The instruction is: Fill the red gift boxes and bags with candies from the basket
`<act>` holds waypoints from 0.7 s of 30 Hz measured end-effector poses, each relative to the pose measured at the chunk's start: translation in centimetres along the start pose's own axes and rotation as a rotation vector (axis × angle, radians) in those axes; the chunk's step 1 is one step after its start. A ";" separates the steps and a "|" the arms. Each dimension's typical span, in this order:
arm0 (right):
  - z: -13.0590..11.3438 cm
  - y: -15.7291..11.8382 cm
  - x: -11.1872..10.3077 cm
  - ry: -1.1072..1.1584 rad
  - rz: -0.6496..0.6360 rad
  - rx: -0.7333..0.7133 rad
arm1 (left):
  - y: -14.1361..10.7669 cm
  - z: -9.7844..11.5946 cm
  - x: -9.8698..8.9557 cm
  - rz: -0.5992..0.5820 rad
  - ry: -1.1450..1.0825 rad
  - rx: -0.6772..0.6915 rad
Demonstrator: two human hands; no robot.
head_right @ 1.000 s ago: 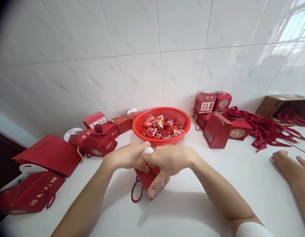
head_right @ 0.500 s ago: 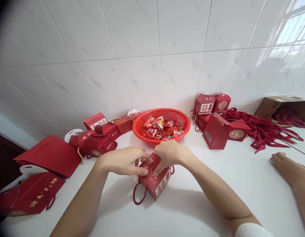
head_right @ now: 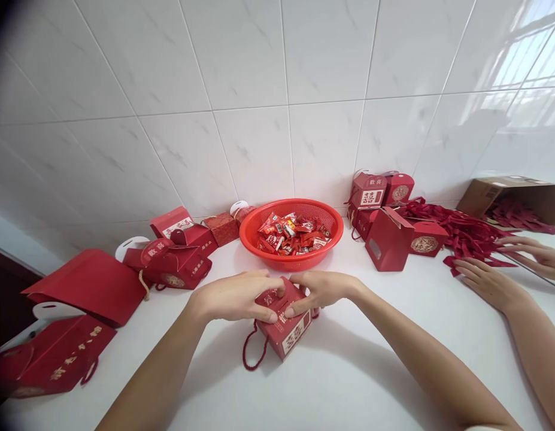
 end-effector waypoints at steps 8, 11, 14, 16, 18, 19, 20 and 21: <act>-0.1 -2.9 -3.6 0.197 0.329 0.046 | 1.0 0.9 0.2 0.041 -0.146 0.059; -1.7 -3.0 -4.2 0.209 0.409 -0.092 | 1.8 1.9 0.4 0.080 -0.187 0.171; -2.2 -2.8 -3.9 0.146 0.460 -0.123 | 2.5 1.9 0.5 0.137 -0.224 0.171; -2.4 -2.8 -4.0 0.044 0.533 -0.132 | 2.8 1.2 0.6 0.185 -0.226 0.066; -2.7 -2.9 -4.2 -0.073 0.598 -0.143 | 2.9 0.3 0.8 0.192 -0.224 -0.058; -2.9 -3.0 -4.3 -0.121 0.619 -0.147 | 3.0 -0.1 0.9 0.175 -0.231 -0.095; -3.1 -3.1 -4.2 -0.152 0.624 -0.148 | 3.2 -0.2 1.1 0.149 -0.245 -0.102; -3.1 -3.0 -4.1 -0.162 0.609 -0.148 | 3.3 -0.2 1.2 0.124 -0.268 -0.081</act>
Point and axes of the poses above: each hand's wrist, its own y-axis towards the middle knuckle, its own x-axis out of the palm, z = x × y, the point moved 6 cm from there along y, towards the middle knuckle, and after that the axes turned 13 degrees about -x, right-handed, at the moved point
